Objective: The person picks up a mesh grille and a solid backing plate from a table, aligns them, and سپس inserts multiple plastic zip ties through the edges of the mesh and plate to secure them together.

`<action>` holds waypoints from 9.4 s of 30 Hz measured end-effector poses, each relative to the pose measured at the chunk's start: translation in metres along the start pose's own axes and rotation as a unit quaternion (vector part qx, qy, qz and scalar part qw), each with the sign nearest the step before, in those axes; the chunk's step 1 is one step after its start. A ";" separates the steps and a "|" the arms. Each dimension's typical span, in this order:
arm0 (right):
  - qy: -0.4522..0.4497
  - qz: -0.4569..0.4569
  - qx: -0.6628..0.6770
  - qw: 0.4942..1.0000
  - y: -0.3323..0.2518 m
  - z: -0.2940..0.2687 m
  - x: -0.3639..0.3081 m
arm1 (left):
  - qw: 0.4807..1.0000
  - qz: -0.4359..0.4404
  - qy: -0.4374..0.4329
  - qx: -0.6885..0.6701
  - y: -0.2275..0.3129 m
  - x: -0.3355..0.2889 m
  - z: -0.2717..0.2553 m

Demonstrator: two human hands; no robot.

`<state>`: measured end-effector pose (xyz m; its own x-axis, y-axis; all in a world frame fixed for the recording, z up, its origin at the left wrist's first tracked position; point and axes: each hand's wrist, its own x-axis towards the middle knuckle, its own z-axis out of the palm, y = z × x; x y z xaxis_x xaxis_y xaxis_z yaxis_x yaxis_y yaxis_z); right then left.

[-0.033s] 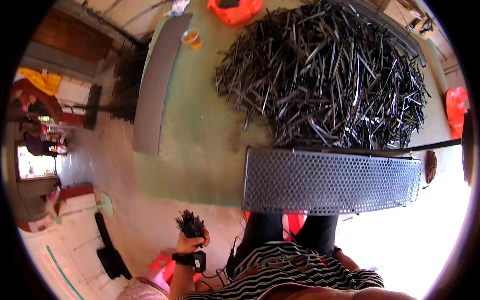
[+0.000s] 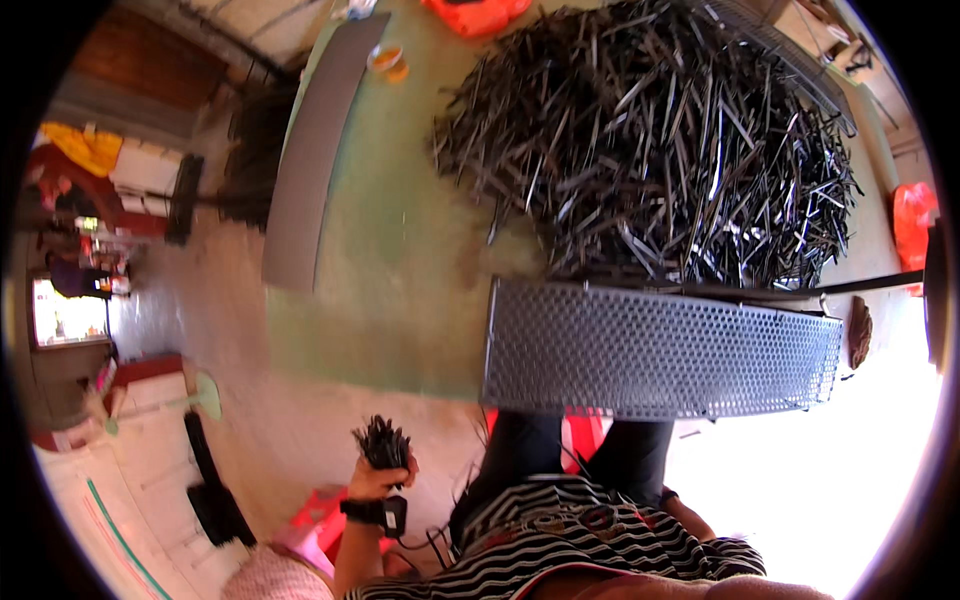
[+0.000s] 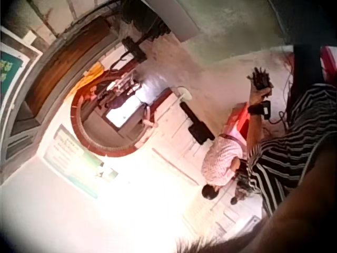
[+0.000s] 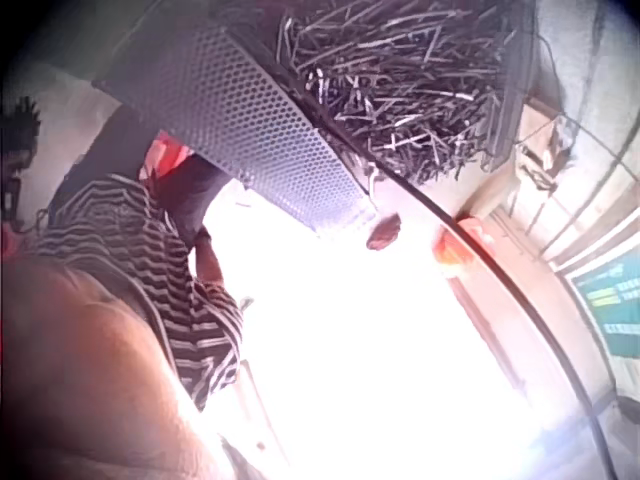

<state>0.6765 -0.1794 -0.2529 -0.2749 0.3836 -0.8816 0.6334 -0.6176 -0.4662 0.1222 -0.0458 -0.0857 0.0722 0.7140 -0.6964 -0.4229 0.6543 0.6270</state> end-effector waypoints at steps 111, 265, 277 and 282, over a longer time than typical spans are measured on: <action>0.028 -0.388 -0.117 0.914 -0.243 0.004 -0.189 | 0.911 -0.100 -0.327 0.232 -0.031 -0.093 0.179; 0.084 -0.338 -0.128 0.929 -0.270 0.024 -0.128 | 0.891 0.366 -0.180 -0.201 0.002 -0.011 -0.013; 0.238 -0.366 -0.113 0.893 -0.280 -0.004 -0.125 | 0.890 0.422 -0.173 -0.024 0.083 -0.064 0.087; 0.275 -0.369 -0.020 0.887 -0.292 -0.026 -0.140 | 0.912 0.381 -0.146 0.029 0.123 -0.123 0.077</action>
<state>0.5487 -0.0346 0.0086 -0.2378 0.9576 -0.1625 0.4561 -0.0376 -0.8891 0.1309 -0.0336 0.1039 0.0181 0.9975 0.0679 -0.4029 -0.0549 0.9136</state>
